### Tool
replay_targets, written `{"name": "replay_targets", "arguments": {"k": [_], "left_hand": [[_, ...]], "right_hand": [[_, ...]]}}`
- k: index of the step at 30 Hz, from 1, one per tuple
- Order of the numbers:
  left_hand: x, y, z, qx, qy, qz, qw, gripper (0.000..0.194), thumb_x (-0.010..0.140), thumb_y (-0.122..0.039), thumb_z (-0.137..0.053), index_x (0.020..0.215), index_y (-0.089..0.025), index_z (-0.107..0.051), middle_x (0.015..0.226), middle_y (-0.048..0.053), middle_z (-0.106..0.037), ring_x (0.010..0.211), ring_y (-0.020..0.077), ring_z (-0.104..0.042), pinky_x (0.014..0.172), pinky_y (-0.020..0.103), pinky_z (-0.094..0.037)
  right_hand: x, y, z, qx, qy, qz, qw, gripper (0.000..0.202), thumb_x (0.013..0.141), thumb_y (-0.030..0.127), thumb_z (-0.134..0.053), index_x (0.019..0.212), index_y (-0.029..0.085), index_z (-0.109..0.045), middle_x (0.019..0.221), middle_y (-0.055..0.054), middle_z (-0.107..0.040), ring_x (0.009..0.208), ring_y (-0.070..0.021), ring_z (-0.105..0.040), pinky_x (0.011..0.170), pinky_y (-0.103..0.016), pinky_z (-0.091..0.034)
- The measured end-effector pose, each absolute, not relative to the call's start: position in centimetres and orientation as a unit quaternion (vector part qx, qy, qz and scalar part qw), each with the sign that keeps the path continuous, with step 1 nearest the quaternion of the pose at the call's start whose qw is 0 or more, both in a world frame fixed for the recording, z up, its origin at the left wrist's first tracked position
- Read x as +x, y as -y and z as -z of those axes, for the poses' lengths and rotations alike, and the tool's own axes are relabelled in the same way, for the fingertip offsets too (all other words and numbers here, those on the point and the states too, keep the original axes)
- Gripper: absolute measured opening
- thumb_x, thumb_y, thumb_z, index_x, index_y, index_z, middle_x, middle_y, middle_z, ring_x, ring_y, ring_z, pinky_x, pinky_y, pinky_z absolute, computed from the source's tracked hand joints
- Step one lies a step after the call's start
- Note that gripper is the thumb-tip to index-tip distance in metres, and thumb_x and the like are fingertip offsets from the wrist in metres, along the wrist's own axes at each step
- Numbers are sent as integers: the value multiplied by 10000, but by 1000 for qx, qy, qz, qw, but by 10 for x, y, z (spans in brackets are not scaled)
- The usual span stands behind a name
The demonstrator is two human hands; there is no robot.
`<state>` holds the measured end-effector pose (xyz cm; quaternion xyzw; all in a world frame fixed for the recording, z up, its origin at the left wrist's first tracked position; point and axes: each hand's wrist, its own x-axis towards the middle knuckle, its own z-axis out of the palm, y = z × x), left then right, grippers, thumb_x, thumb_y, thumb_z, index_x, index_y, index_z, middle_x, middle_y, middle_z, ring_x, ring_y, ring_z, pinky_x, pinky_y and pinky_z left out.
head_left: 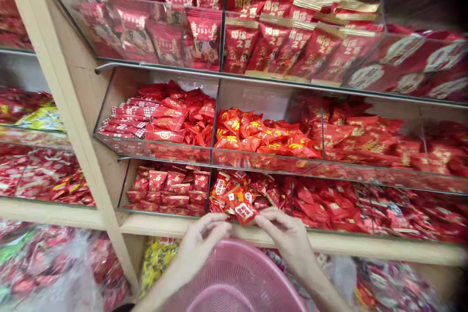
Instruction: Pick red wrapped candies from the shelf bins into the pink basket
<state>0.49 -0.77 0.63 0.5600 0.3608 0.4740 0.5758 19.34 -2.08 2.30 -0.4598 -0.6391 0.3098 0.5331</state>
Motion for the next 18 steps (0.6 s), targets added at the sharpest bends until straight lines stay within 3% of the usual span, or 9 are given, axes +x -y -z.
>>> {"name": "replay_targets", "arguments": {"k": [2, 4, 6, 10, 13, 15, 18], "left_hand": [[8, 16, -11, 478, -302, -481, 670, 330, 820, -356, -537, 1105, -190, -549, 1009, 84, -633, 966, 211, -570, 810, 338, -450], [9, 26, -12, 426, -274, -494, 706, 296, 841, -329, -514, 1097, -186, -547, 1026, 87, -619, 952, 201, -572, 808, 338, -449], [6, 35, -9, 443, -286, -477, 703, 280, 836, -302, -527, 1093, -192, -549, 955, 64, -622, 816, 163, -587, 729, 302, -461], [-5, 47, 8, 607, -307, -344, 647, 171, 815, -285, -552, 920, -167, -618, 713, -13, -540, 638, 96, -474, 612, 224, -391], [-13, 49, 26, 662, -319, -255, 629, 165, 797, -290, -562, 779, -134, -611, 616, -40, -448, 578, 78, -399, 540, 206, -317], [-17, 47, 39, 610, -342, -238, 673, 198, 747, -268, -619, 890, -136, -584, 632, -40, -481, 560, 74, -421, 513, 200, -307], [-23, 43, 58, 498, -377, -238, 744, 370, 654, -191, -685, 976, -151, -509, 721, -16, -557, 556, 82, -500, 524, 214, -367]], "right_hand": [[184, 30, -15, -454, 619, -340, 542, 197, 776, 359, -585, 708, 193, -666, 766, -37, -655, 738, -180, -576, 696, -277, -432], [175, 41, -3, -440, 603, -379, 548, 196, 763, 360, -600, 682, 193, -665, 735, -33, -654, 710, -176, -576, 674, -270, -438], [169, 50, 10, -423, 592, -423, 540, 214, 763, 381, -594, 697, 190, -664, 685, -27, -640, 666, -168, -572, 644, -265, -442], [167, 59, 26, -433, 567, -505, 487, 300, 764, 406, -589, 971, 195, -637, 748, -25, -632, 664, -154, -560, 630, -262, -446], [166, 59, 36, -461, 532, -555, 444, 259, 696, 388, -665, 821, 162, -666, 716, -28, -628, 667, -149, -550, 631, -256, -438], [165, 60, 47, -477, 481, -588, 442, 244, 676, 385, -680, 728, 148, -654, 676, -23, -616, 627, -135, -538, 599, -250, -430], [164, 64, 69, -489, 386, -632, 460, 276, 659, 402, -681, 745, 151, -608, 665, -12, -598, 584, -127, -537, 571, -261, -437]]}}
